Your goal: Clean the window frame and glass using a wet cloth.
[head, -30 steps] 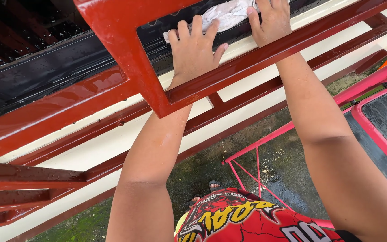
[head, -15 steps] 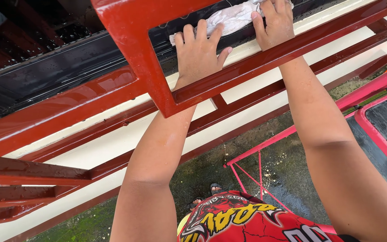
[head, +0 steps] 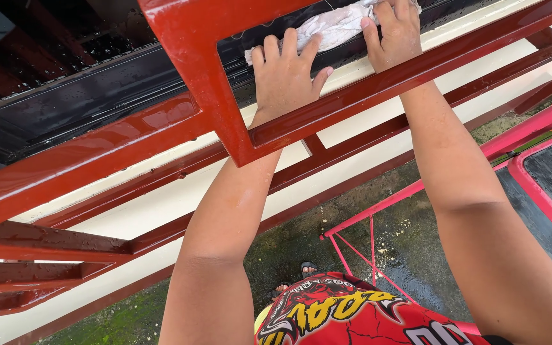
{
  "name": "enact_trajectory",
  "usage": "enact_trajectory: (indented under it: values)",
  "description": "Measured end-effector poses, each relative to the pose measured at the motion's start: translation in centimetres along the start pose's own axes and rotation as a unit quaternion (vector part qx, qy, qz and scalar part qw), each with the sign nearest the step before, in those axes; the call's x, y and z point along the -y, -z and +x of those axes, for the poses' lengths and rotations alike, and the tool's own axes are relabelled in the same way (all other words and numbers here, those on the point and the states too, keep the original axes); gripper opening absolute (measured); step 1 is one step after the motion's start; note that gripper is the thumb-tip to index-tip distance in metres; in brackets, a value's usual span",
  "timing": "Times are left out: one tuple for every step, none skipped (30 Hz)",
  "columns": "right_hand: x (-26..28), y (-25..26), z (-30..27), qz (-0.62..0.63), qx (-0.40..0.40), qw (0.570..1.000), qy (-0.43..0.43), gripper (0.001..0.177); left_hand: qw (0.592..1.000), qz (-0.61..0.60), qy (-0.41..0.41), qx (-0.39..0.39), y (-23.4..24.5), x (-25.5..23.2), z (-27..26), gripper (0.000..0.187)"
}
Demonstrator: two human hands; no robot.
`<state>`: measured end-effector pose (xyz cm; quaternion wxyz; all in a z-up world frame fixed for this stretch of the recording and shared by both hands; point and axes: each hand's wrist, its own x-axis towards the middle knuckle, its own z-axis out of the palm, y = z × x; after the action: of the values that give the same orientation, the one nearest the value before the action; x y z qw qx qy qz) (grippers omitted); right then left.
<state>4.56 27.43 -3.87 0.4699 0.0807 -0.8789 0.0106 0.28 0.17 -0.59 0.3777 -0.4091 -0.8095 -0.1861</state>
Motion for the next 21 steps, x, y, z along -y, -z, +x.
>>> enact_trajectory:
  values:
    - [0.01, 0.01, -0.01, -0.001, 0.0, 1.0, 0.0, 0.021, 1.0, -0.002, 0.0, 0.003, 0.03, -0.02, 0.0, 0.055]
    - [0.11, 0.04, 0.04, -0.002, 0.0, 1.0, 0.0, 0.021, 1.0, -0.002, 0.0, 0.003, 0.04, 0.0, -0.01, 0.055]
    - [0.16, 0.12, 0.09, -0.003, 0.001, 1.0, -0.001, 0.021, 1.0, -0.005, 0.001, 0.005, 0.02, -0.02, 0.01, 0.055]
    - [0.21, 0.2, 0.13, -0.005, 0.002, 1.0, -0.001, 0.02, 1.0, -0.009, 0.001, 0.007, 0.0, -0.05, 0.02, 0.055]
    - [0.2, 0.16, 0.11, -0.005, 0.002, 1.0, -0.002, 0.02, 1.0, -0.01, 0.001, 0.007, 0.04, -0.05, 0.03, 0.055]
    - [0.21, 0.11, 0.09, -0.008, 0.002, 1.0, -0.003, 0.021, 1.0, -0.012, 0.001, 0.009, 0.08, -0.05, 0.04, 0.055]
    - [0.21, 0.07, 0.06, -0.011, 0.003, 1.0, -0.003, 0.021, 1.0, -0.015, 0.001, 0.011, 0.11, -0.07, 0.03, 0.055]
    - [0.14, 0.09, 0.04, -0.012, 0.004, 1.0, -0.003, 0.021, 1.0, -0.016, 0.001, 0.011, 0.07, -0.11, 0.03, 0.055]
    - [0.13, 0.04, 0.05, -0.01, 0.004, 1.0, -0.004, 0.022, 1.0, -0.011, 0.001, 0.006, 0.06, -0.1, 0.0, 0.055]
    - [0.13, 0.0, 0.07, -0.008, 0.004, 1.0, -0.005, 0.022, 1.0, -0.006, 0.001, 0.0, 0.06, -0.08, -0.04, 0.055]
    - [0.14, 0.01, 0.06, -0.007, 0.004, 1.0, -0.005, 0.022, 1.0, -0.006, 0.002, 0.001, 0.02, -0.04, -0.05, 0.055]
    - [0.15, 0.02, 0.05, -0.009, 0.005, 1.0, -0.006, 0.022, 1.0, -0.006, 0.001, 0.002, -0.03, 0.0, -0.08, 0.055]
    - [0.15, 0.05, 0.05, -0.011, 0.007, 1.0, -0.007, 0.021, 1.0, -0.007, 0.001, 0.003, -0.07, 0.04, -0.09, 0.055]
    - [0.12, 0.02, 0.05, -0.01, 0.007, 1.0, -0.006, 0.021, 1.0, -0.006, 0.002, 0.003, -0.12, 0.06, -0.09, 0.055]
    - [0.08, 0.01, 0.04, -0.011, 0.006, 1.0, -0.003, 0.022, 1.0, -0.007, 0.0, 0.003, -0.18, 0.06, -0.09, 0.055]
    - [0.03, 0.0, 0.02, -0.012, 0.006, 1.0, -0.001, 0.023, 1.0, -0.007, -0.002, 0.003, -0.24, 0.06, -0.08, 0.055]
    - [0.07, 0.04, 0.03, -0.011, 0.006, 1.0, 0.0, 0.023, 1.0, -0.007, -0.001, 0.003, -0.28, 0.05, -0.09, 0.055]
    - [0.1, 0.08, 0.05, -0.008, 0.006, 1.0, 0.001, 0.025, 1.0, -0.003, -0.002, -0.006, -0.32, 0.05, -0.1, 0.055]
    - [0.14, 0.11, 0.07, -0.005, 0.006, 1.0, 0.002, 0.026, 1.0, 0.001, -0.003, -0.015, -0.36, 0.05, -0.11, 0.055]
    - [0.22, 0.16, 0.08, -0.004, 0.006, 1.0, 0.002, 0.026, 1.0, 0.001, -0.002, -0.014, -0.08, 0.06, -0.09, 0.055]
    - [0.27, 0.24, 0.1, -0.003, 0.004, 1.0, 0.003, 0.026, 1.0, -0.007, -0.002, -0.013, 0.18, 0.04, -0.04, 0.053]
